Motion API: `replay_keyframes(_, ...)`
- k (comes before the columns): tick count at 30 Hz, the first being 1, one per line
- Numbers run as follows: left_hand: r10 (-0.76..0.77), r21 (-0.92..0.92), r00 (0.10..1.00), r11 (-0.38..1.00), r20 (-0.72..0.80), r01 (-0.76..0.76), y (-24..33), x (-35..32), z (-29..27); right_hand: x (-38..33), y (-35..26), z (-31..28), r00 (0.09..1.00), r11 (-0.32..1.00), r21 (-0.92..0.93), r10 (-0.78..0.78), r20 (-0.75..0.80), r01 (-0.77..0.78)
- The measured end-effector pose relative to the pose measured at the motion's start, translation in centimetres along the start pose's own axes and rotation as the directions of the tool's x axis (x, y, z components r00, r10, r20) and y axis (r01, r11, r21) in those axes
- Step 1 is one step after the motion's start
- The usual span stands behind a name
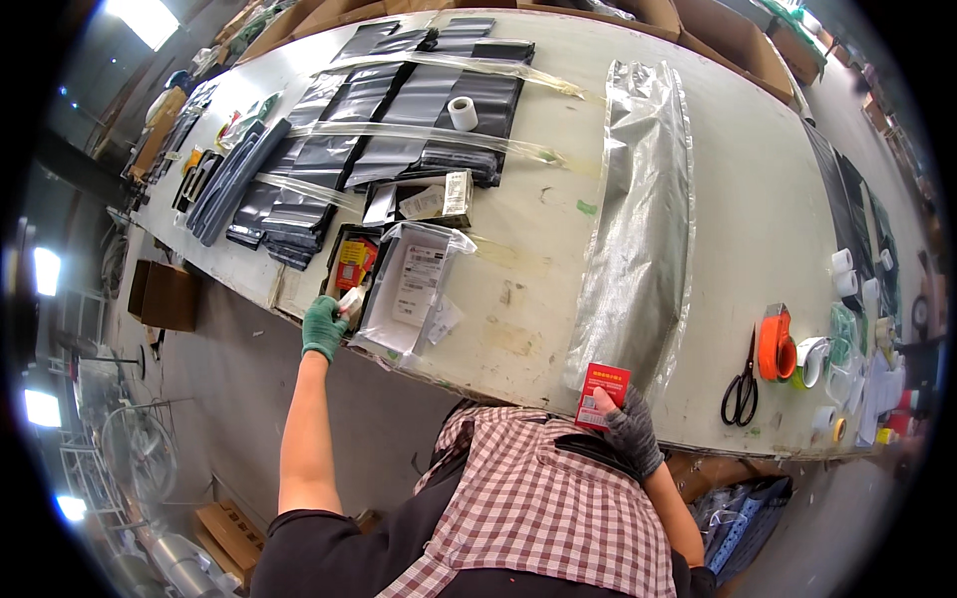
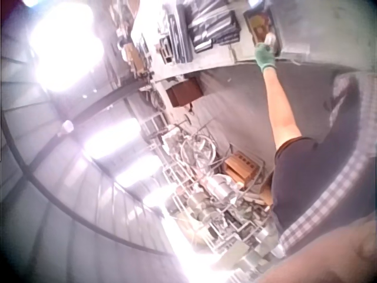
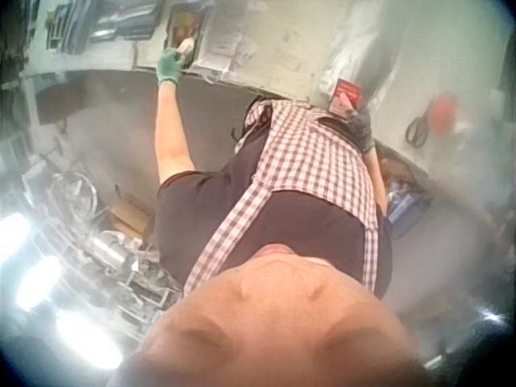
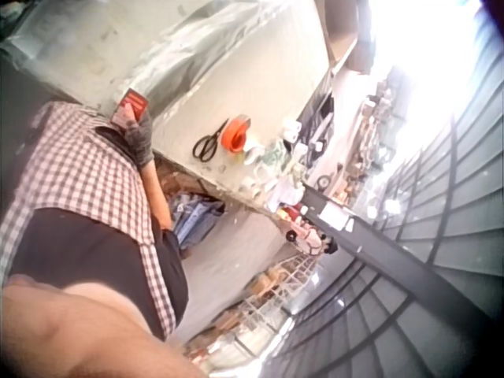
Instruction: The person wraps a component in a protective silver bag, secures it with a label and tape, then places the finished package into a cardboard box.
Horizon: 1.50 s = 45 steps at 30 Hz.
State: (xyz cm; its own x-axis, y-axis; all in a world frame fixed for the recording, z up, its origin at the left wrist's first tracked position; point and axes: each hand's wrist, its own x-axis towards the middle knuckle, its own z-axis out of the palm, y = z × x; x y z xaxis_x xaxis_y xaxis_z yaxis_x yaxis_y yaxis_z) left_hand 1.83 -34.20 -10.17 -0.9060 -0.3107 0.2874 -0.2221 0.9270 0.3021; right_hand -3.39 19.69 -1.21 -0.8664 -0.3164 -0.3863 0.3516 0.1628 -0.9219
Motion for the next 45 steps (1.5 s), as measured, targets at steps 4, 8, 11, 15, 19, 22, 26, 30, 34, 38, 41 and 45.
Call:
replay_keyframes(4, -0.15, -0.119, 0.96, 0.985, -0.235, 0.125, 3.8, 1.5, -0.5, -0.7, -0.3, -1.0, 1.0, 0.996, 0.089, 0.016, -0.006, -0.015)
replay_keyframes(8, -0.223, -0.878, 0.916, 0.28, 0.334, 0.388, 20.6, 1.2, -1.8, -0.1, -0.2, -0.8, 0.99, 0.96, 0.264, -0.123, 0.076, 0.099)
replay_keyframes(11, 0.361, -0.76, 0.67, 0.366, 0.648, 0.537, 32.4, -2.9, 0.9, -0.6, -0.7, 0.0, 0.99, 0.981, 0.189, 0.016, 0.14, -0.043)
replay_keyframes(15, 0.507, -0.662, 0.853, 0.683, 0.124, -0.31, 37.7, -3.6, 2.6, -5.4, 1.8, -4.8, 0.94, 0.915, 0.396, 0.071, -0.332, 0.071)
replay_keyframes(19, 0.764, -0.324, 0.645, 0.615, 0.018, -0.719, 39.5, -4.5, 6.2, -5.7, 7.8, -4.7, 0.977, 0.989, -0.042, -0.146, -0.154, 0.141)
replay_keyframes(22, 0.804, -0.423, 0.595, 0.544, 0.014, -0.725, 39.6, -3.4, 8.1, -1.7, 12.5, -3.5, 0.987, 0.957, -0.269, -0.069, 0.144, 0.106)
replay_keyframes(26, 0.842, -0.348, 0.53, 0.528, 0.098, -0.775, 41.2, -2.3, 5.1, 2.5, 12.4, -1.7, 0.939, 0.786, 0.549, -0.114, -0.323, 0.284)
replay_keyframes(30, 0.841, -0.387, 0.542, 0.502, 0.007, -0.774, 43.1, -2.6, 5.0, 6.7, 10.6, 1.2, 0.756, 0.827, 0.291, -0.223, -0.616, 0.481)
replay_keyframes(34, 0.865, -0.396, 0.502, 0.462, 0.003, -0.794, 43.9, -3.2, 5.4, 11.4, 10.4, 0.1, 0.697, 0.911, -0.292, -0.412, -0.587, 0.292)
replay_keyframes(38, 0.913, -0.597, 0.281, 0.405, 0.294, -0.693, 40.8, -0.4, 5.6, 12.2, 12.7, -2.6, 0.694, 0.509, -0.827, -0.685, -0.221, 0.239)
replay_keyframes(41, 0.939, -0.477, 0.263, 0.339, 0.221, -0.811, 35.0, 2.9, 6.1, 2.5, 14.3, -5.0, 0.699, 0.539, -0.752, -0.699, -0.148, 0.379)
replay_keyframes(45, 0.943, -0.044, 0.3, 0.309, 0.141, -0.95, 33.4, 5.5, 13.4, -0.9, 17.0, -15.5, 0.724, 0.63, -0.765, -0.59, -0.357, 0.137)
